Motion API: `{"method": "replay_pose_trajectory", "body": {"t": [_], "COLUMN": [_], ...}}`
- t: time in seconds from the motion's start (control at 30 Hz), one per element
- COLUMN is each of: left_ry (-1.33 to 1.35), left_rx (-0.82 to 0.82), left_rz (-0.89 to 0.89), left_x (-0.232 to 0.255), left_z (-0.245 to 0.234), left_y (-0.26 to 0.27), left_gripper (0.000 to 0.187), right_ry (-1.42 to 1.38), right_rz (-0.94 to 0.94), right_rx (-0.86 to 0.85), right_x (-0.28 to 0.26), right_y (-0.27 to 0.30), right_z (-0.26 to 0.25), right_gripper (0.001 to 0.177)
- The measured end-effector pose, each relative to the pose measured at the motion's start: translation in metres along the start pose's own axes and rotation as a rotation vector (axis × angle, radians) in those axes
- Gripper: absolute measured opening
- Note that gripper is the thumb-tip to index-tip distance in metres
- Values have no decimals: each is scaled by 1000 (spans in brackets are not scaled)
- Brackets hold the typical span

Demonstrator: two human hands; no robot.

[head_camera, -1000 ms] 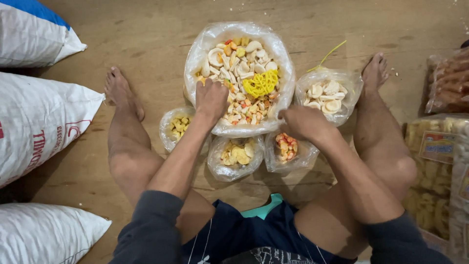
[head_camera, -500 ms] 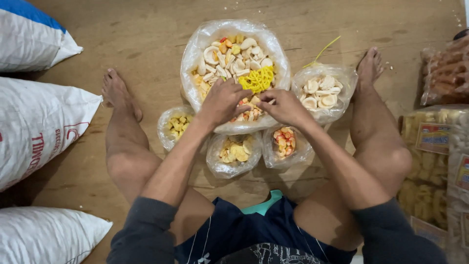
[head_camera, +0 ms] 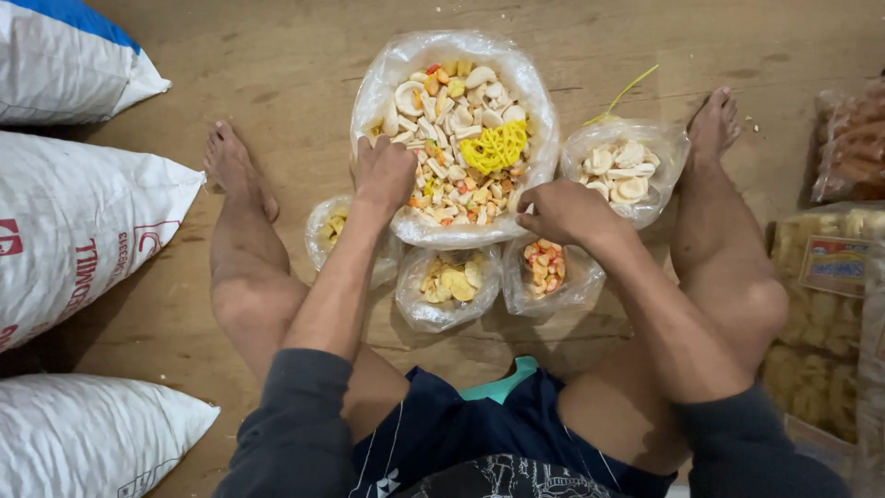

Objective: The person sits on the floor and sorts mixed snack pieces from a large central plastic bag into several smaller bags by type. They use both hands to pick up individual pieces and place them into the appropriate smaller bags.

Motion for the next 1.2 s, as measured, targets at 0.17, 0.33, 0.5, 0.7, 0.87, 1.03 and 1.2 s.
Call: {"method": "replay_pose_trajectory", "body": {"t": [0.17, 0.33, 0.5, 0.7, 0.87, 1.03, 1.2], "left_ry": [32, 114, 740, 1004, 949, 494, 258], "left_rx": [-52, -37, -23, 22, 10, 118, 186], "left_rz": [-9, 0, 167, 242, 266, 79, -65], "left_x": [1, 13, 57, 82, 80, 25, 6], "left_z": [-15, -34, -98, -105, -94, -5, 16], "left_y": [1, -3, 4, 4, 7, -20, -23], "left_gripper": [14, 16, 18, 17, 15, 13, 28], "right_ry": [-55, -106, -271, -284, -196, 92, 252], "right_rz": [-35, -87, -172, -239, -215, -93, 29], "right_rx": [3, 90, 217, 226, 176, 17, -97], "right_x": [-10, -16, -25, -30, -27, 0, 4], "right_y": [15, 14, 23, 29, 23, -7, -2], "right_z": [-11, -14, -28, -26, -17, 21, 19], "right_gripper": [34, 29, 30, 26, 17, 21, 39]}}
Point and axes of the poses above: each hand's wrist, its own y-axis away from the middle knuckle, its own z-axis out of the palm, x = y × z, the point moved 4 cm from there along -y, towards the middle knuckle, and after that the axes turned 14 degrees about z, right-handed, at the moved point
